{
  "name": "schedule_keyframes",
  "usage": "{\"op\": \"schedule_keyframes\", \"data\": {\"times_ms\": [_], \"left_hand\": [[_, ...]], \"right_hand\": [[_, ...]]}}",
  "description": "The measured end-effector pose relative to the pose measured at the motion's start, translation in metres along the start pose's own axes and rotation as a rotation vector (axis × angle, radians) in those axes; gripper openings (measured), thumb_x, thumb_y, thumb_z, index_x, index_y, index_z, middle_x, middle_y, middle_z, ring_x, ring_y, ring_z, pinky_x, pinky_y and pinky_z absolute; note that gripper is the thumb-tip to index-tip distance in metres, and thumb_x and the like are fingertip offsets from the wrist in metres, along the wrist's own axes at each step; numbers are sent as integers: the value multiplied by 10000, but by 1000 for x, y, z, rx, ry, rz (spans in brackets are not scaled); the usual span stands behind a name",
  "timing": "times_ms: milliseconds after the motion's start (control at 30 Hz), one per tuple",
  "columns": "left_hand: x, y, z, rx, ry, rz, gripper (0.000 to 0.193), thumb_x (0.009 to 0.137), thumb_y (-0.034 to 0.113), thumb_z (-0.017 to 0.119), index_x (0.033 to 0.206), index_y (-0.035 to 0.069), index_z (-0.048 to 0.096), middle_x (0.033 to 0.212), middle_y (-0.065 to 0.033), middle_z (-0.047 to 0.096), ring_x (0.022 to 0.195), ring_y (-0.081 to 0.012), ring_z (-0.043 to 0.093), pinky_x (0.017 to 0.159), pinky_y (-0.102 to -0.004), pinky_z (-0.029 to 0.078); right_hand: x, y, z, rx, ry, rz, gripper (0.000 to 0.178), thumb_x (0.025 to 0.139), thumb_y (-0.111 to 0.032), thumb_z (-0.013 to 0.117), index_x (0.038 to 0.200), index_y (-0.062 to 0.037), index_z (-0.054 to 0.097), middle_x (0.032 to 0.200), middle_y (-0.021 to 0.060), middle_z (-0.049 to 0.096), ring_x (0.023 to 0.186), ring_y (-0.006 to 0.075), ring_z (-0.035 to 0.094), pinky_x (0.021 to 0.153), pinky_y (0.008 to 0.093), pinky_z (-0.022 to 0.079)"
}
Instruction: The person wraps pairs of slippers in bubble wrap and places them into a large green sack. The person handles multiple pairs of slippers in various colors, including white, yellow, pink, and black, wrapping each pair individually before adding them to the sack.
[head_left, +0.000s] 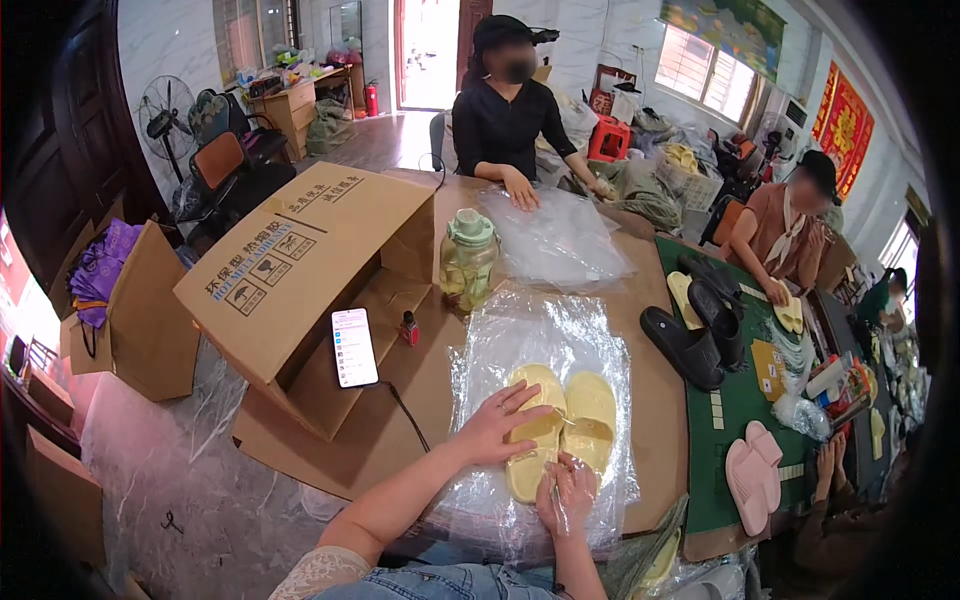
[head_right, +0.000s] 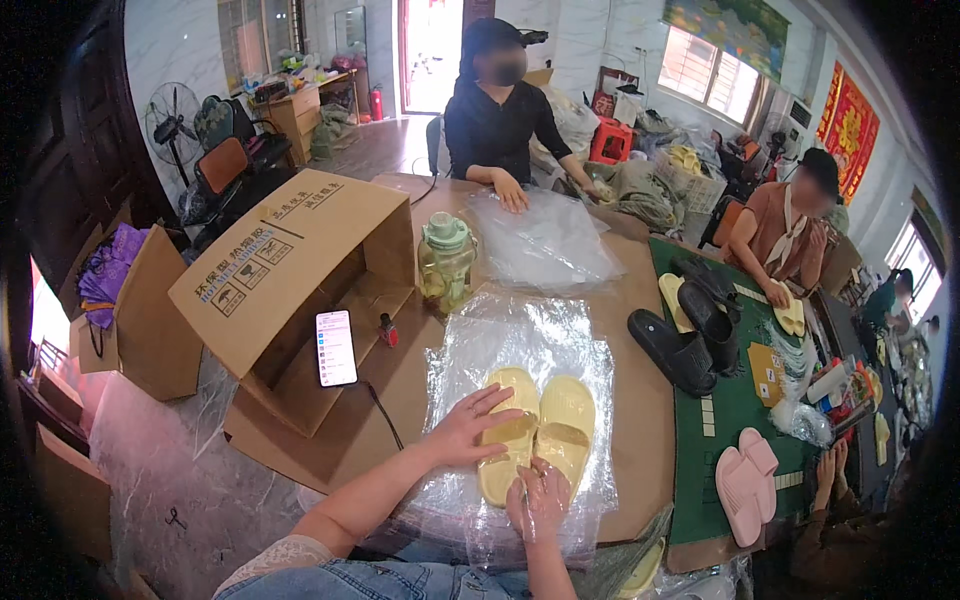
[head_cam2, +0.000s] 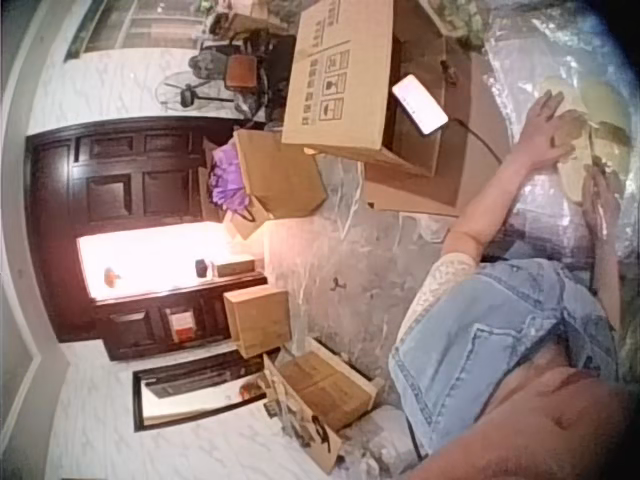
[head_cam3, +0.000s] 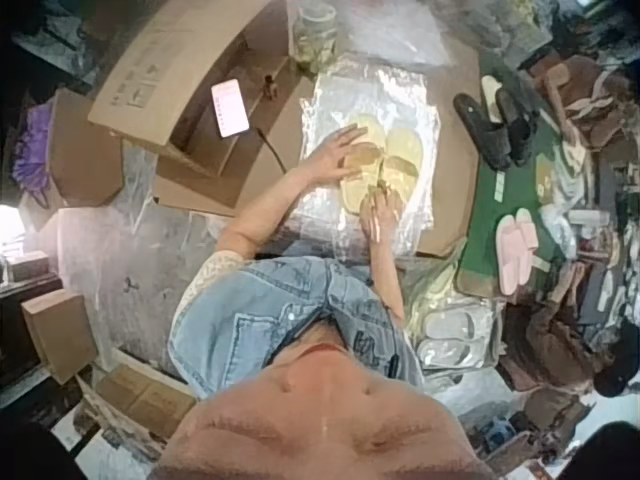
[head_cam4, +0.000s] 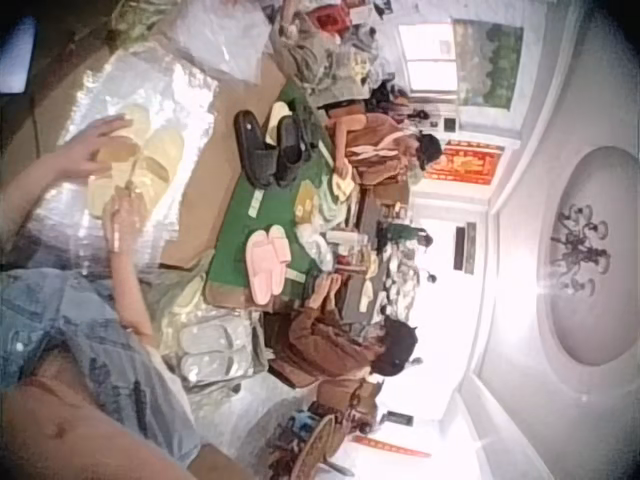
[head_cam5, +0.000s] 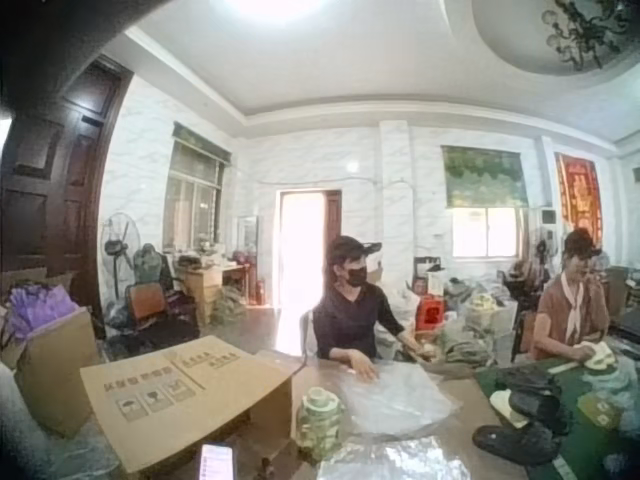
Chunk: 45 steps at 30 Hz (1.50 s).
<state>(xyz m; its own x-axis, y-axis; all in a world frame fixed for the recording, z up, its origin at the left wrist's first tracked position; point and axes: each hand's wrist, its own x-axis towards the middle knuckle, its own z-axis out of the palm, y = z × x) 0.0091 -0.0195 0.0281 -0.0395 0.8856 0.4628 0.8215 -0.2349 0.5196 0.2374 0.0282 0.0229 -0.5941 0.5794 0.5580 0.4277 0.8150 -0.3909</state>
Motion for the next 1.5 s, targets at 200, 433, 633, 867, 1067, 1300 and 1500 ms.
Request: {"op": "schedule_keyframes", "data": {"times_ms": [200,433,633,867,1067,1300,1500], "left_hand": [[0,2,-1,-1,2,-10,640,853,364,718,1453,257,522,1592,-113,348,1443,-382,336,1187,-478,302],[-1,0,-1,2,9,2,659,851,369,724,1463,250,510,1592,-116,346,1446,-375,333,1190,-475,294],[1,3,-3,0,-18,-14,657,862,381,713,1469,243,503,1595,-119,337,1454,-372,320,1192,-477,285],[0,0,-2,-7,-21,-4,656,865,377,705,1472,244,497,1600,-120,328,1461,-375,307,1197,-477,276],[1,2,-5,-6,-25,-17,648,866,372,706,1469,259,498,1602,-120,326,1457,-380,312,1199,-469,279],[0,-4,0,-19,-6,5,670,867,390,698,1488,279,471,1603,-112,327,1457,-380,310,1209,-467,261],[-2,-1,-2,-4,-31,-23,688,858,403,717,1485,257,475,1606,-119,317,1458,-388,307,1197,-483,277]], "right_hand": [[-1,1,2,4,10,-1,260,741,-130,704,999,-105,707,1135,114,650,1018,317,618,899,447,487],[0,0,3,11,22,-10,262,730,-123,710,992,-107,700,1138,113,652,1012,316,622,885,449,489],[0,0,3,-10,6,3,255,730,-122,707,984,-104,696,1137,113,653,1014,317,624,877,447,490],[1,-3,2,21,30,0,195,762,-98,688,956,-94,701,1122,106,647,998,332,617,876,459,485],[1,-1,4,43,89,-23,179,760,-64,696,937,-89,679,1023,110,676,906,322,646,811,458,503],[-49,0,-15,295,81,-220,114,783,-6,617,812,-101,673,745,79,639,640,278,616,585,371,483],[-37,-44,-115,354,209,-295,182,734,-28,564,796,-8,734,664,156,666,571,294,650,552,366,524]]}}
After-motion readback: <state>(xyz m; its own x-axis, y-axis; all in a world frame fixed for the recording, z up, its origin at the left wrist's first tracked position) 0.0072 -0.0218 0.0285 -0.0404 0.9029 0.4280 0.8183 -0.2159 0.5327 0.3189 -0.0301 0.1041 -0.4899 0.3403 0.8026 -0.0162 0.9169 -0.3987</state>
